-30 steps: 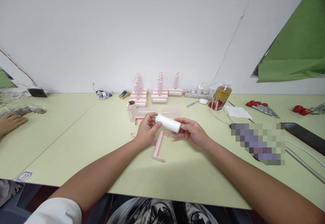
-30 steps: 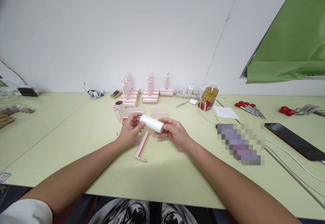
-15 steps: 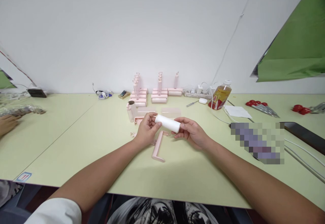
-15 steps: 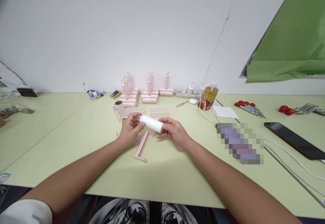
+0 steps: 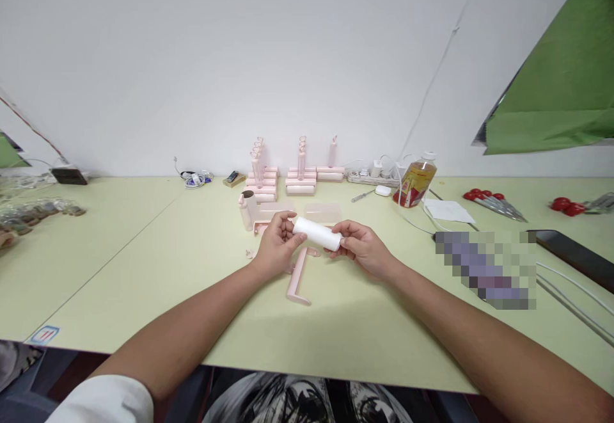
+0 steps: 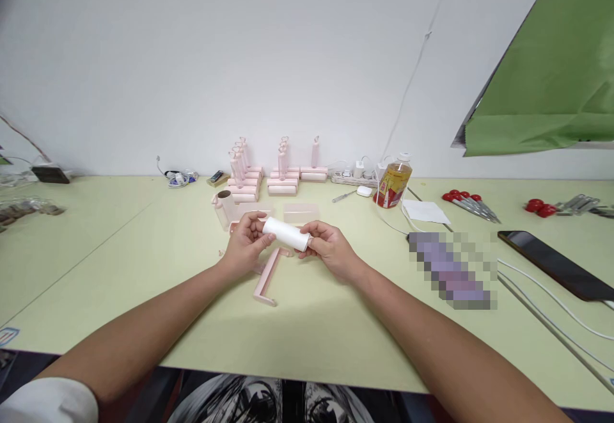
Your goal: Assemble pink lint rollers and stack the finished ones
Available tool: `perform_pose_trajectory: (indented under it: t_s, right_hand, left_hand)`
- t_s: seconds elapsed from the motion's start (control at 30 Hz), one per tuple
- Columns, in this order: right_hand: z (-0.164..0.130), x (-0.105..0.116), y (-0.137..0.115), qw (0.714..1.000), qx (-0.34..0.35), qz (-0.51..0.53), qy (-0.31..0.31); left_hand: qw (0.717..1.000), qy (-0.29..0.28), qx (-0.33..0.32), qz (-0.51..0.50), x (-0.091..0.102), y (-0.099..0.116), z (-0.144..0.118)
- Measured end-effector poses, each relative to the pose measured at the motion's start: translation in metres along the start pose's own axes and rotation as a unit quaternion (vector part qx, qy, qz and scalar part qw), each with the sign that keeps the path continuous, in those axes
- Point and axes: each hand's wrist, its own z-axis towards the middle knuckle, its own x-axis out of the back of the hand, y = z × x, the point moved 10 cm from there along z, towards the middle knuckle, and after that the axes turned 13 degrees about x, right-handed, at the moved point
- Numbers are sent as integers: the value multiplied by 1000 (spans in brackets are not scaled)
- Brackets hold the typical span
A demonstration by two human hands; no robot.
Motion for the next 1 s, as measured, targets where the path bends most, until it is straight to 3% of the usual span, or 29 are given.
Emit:
perform_pose_trajectory:
  t_s: [0.2,0.4,0.5,0.57,0.63,0.73,0.87,1.0]
  right_hand:
    - [0,14,9,994,-38,34,92]
    - [6,31,3,989,-16,32,143]
    - [11,57,-11,982,28,-56,180]
    - [13,78,-24,958,55,-196,204]
    - [16,89,-31,916,52,-353,185]
    - [23,81,-27,862,48,-496,91]
    - [25,53,-15,806,72,-587,-32]
    - [23,39,-5,784,66,-611,-91]
  left_hand:
    - [1000,8,-11,2,0,-1,1]
    - [999,23,1,-36,4,-2,2]
    - [998,32,8,-53,6,-2,3]
    - [998,31,8,-54,6,-2,3]
    - [998,30,8,-52,6,-1,3]
    - [998,34,10,-52,7,-1,3]
    - [998,34,10,-57,7,-2,4]
    - [997,32,11,-64,6,-2,4]
